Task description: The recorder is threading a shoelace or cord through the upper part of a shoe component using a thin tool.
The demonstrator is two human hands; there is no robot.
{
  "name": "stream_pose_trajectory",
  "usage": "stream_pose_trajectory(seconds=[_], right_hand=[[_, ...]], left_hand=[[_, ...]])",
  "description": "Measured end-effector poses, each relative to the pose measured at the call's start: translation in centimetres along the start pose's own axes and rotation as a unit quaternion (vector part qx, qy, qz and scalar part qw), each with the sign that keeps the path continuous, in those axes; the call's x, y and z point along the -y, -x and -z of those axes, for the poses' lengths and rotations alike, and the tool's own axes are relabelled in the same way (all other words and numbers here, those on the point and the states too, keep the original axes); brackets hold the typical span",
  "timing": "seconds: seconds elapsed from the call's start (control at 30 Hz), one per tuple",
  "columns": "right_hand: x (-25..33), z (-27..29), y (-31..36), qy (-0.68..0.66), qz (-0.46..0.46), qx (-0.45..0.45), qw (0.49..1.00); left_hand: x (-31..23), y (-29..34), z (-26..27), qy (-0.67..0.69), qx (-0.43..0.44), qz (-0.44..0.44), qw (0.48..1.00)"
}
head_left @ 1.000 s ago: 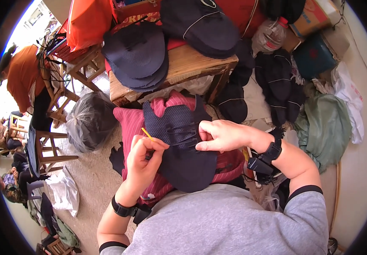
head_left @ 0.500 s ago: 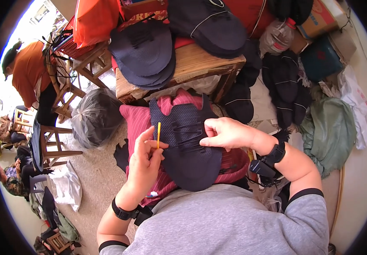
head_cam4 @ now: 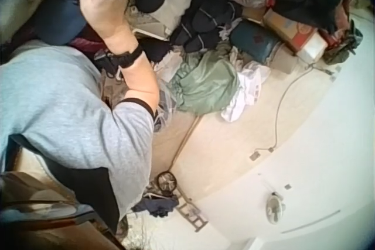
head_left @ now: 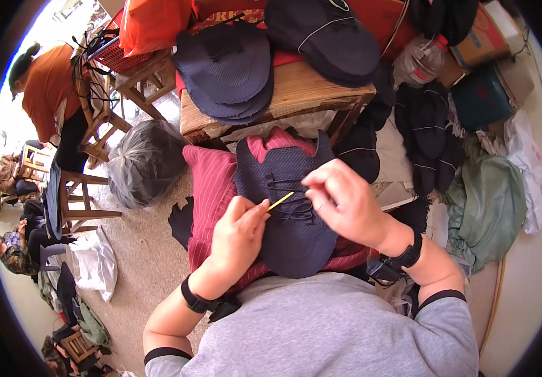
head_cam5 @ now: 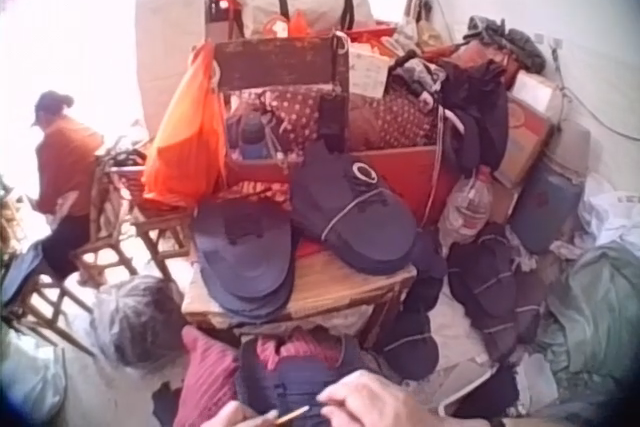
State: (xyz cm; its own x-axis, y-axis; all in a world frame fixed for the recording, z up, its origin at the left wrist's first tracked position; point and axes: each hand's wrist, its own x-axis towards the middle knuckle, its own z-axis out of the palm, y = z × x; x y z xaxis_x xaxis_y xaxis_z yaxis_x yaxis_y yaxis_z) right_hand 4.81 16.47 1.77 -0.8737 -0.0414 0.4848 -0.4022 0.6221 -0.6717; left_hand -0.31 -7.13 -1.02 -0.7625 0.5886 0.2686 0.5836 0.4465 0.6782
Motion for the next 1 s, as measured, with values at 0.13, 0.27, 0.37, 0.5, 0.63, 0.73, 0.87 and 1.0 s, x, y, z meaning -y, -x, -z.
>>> stream_pose_trajectory(seconds=[0.13,0.27,0.37,0.5,0.63,0.73,0.87,1.0], right_hand=[[-0.9,-1.8,0.8,0.067,0.042,0.046,0.996],[-1.9,-1.7,1.9,0.091,0.067,0.067,0.991],[-2.1,-1.9,2.4,0.106,0.073,0.082,0.988],[-2.4,-2.0,2.4,0.106,0.081,0.076,0.988],[-2.4,-1.9,2.5,0.109,0.083,0.082,0.987],[-2.2,-1.8,2.7,0.128,0.079,0.078,0.986],[-2.7,-1.6,3.1,0.114,0.079,0.064,0.988],[-2.9,-1.6,3.4,0.116,0.07,0.062,0.989]], left_hand=[[0.5,-0.5,-0.5,0.036,0.023,-0.035,0.998],[0.3,-0.2,0.6,0.047,0.057,-0.02,0.997],[0.4,0.1,2.3,0.026,0.02,0.003,0.999],[0.3,0.5,3.3,0.011,0.027,0.032,0.999],[0.0,0.9,2.8,0.01,0.024,0.057,0.998],[0.0,0.9,2.7,0.009,0.03,0.055,0.998],[-0.3,0.1,3.1,0.026,0.05,0.036,0.998],[0.4,-0.3,2.8,0.039,0.045,0.009,0.998]])
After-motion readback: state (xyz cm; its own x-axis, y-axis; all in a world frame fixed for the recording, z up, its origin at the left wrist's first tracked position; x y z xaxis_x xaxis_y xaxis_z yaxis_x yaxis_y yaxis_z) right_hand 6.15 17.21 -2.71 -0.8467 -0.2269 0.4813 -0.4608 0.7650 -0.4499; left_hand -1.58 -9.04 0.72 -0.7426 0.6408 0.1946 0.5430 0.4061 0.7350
